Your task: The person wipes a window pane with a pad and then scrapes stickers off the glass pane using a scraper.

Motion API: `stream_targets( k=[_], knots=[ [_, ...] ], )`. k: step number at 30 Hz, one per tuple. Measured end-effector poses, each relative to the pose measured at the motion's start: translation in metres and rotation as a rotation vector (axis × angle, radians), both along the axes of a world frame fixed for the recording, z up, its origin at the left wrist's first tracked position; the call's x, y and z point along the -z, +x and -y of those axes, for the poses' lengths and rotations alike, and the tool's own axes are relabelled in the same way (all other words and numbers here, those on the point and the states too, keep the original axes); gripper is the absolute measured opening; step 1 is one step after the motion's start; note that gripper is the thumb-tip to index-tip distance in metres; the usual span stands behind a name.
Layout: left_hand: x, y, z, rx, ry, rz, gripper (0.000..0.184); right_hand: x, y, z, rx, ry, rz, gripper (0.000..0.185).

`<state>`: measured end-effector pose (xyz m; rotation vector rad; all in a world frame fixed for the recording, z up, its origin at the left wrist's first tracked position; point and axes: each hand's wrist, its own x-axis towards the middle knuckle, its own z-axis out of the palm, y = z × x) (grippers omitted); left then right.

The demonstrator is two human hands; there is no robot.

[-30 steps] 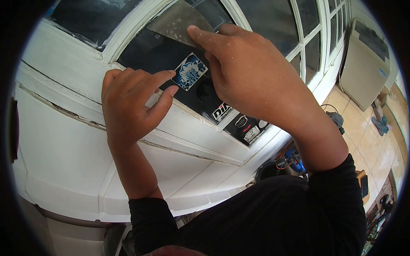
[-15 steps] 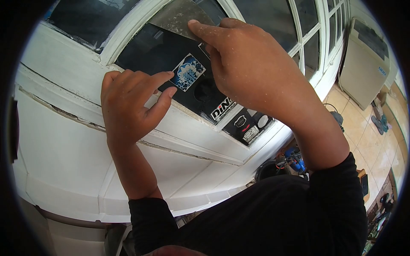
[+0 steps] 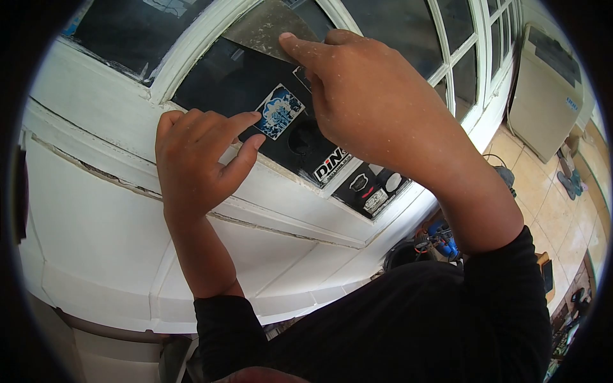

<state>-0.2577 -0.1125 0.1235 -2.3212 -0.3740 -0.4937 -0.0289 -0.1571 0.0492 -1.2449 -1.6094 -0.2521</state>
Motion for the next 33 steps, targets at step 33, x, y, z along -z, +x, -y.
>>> stream_targets(
  k=[33],
  knots=[
    [0.001,0.001,0.001,-0.024,-0.013,-0.022,0.026,0.001,-0.001,0.003,0.009,0.001,0.001,0.046]
  ],
)
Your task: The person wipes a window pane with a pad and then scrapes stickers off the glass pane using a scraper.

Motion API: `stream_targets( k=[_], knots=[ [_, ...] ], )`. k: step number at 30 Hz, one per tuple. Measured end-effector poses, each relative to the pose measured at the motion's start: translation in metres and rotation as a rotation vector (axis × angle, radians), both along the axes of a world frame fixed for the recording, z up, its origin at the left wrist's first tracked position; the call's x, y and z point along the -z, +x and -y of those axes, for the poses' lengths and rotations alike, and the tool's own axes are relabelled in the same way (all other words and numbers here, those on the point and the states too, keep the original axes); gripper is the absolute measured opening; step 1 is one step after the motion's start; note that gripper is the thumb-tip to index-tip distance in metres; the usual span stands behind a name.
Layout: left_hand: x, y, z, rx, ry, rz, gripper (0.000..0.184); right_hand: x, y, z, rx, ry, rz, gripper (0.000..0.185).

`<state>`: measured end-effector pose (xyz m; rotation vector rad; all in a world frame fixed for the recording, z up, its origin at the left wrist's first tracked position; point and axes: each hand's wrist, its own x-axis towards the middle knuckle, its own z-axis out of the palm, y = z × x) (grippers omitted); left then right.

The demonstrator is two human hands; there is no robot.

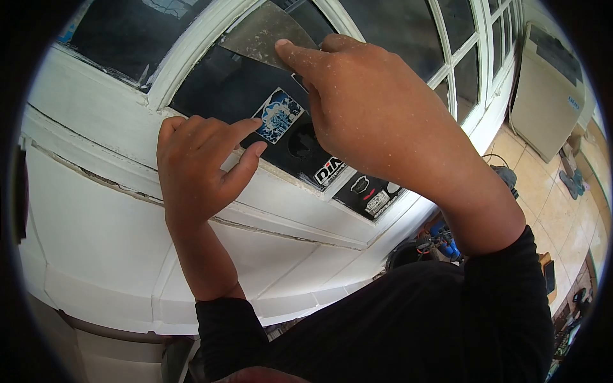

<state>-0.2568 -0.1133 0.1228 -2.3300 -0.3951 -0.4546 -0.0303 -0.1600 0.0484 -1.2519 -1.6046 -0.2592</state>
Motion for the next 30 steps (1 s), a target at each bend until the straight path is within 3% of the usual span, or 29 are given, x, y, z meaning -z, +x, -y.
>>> stream_targets(
  k=[30],
  knots=[
    [0.0017,0.0004,0.0001,-0.008,-0.018,-0.008,0.026,0.0002,0.0006,0.0034,0.08,-0.015,0.046,0.047]
  ],
)
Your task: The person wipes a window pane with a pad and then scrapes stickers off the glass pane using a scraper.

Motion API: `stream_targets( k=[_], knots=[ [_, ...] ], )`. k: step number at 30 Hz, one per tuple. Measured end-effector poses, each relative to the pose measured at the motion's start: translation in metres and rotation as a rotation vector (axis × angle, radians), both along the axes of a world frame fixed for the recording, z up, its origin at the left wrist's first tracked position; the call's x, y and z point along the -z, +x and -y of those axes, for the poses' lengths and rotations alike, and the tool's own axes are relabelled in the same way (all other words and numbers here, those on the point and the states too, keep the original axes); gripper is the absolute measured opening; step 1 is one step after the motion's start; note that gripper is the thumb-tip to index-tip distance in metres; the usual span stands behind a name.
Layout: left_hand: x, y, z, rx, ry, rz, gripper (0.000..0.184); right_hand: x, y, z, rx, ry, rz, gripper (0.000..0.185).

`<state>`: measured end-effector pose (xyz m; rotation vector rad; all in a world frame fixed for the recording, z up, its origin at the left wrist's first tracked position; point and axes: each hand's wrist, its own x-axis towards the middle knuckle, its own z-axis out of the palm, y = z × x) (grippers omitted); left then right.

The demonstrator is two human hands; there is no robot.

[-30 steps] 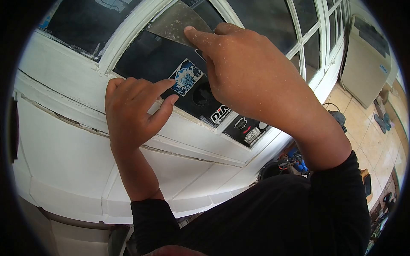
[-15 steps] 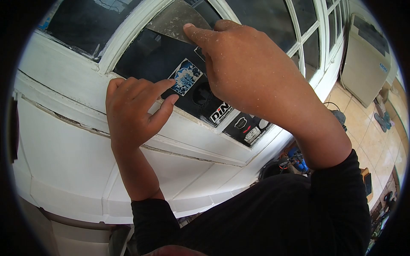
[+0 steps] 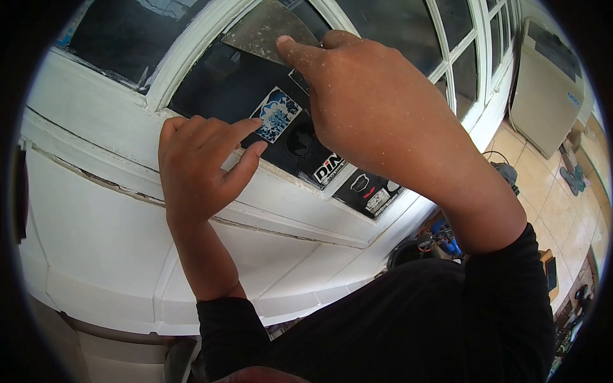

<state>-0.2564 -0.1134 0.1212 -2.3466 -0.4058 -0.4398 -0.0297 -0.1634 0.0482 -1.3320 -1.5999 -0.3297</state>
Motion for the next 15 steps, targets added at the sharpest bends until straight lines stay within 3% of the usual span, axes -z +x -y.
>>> stream_targets(
  k=[15],
  knots=[
    [0.0016,0.0024,0.0001,0.006,-0.023,0.01,0.026,-0.0037,0.0073,-0.007,-0.003,0.064,0.0,0.045]
  ],
)
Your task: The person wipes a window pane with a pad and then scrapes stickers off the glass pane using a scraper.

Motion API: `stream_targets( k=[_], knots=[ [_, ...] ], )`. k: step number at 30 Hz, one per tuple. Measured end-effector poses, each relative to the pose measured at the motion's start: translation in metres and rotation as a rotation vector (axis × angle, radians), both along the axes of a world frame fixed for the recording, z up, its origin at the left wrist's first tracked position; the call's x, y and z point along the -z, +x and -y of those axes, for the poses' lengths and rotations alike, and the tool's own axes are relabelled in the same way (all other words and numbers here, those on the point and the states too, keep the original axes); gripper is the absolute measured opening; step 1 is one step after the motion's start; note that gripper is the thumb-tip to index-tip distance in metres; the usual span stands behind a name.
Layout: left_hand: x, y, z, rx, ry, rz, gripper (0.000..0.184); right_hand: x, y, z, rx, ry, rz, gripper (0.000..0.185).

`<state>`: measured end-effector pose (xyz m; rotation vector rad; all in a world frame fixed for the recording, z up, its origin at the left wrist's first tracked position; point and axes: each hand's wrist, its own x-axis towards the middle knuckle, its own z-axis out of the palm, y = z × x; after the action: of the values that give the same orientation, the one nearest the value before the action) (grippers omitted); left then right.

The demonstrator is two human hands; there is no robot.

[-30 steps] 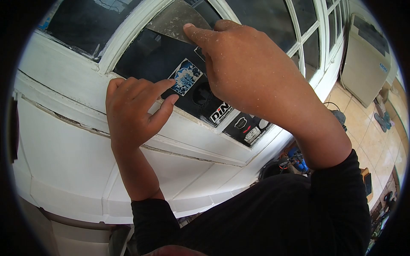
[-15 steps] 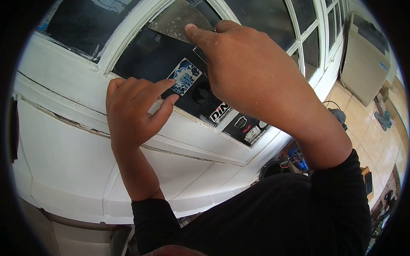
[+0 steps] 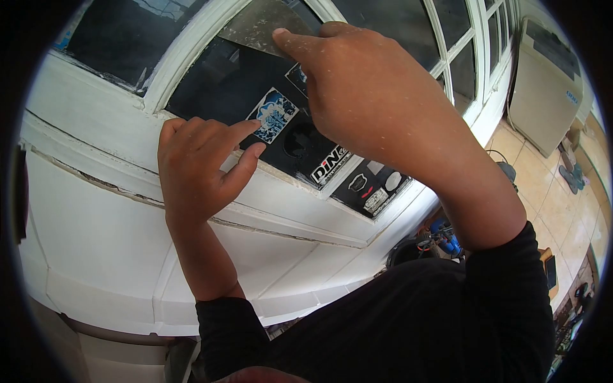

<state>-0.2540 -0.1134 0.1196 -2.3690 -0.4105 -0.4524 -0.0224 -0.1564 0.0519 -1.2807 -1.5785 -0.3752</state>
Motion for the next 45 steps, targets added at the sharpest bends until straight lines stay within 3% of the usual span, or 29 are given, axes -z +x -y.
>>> stream_targets(
  k=[45],
  knots=[
    [0.002,0.0,-0.001,-0.02,-0.012,-0.032,0.027,0.001,0.003,0.0,0.024,0.011,0.033,0.042]
  ],
)
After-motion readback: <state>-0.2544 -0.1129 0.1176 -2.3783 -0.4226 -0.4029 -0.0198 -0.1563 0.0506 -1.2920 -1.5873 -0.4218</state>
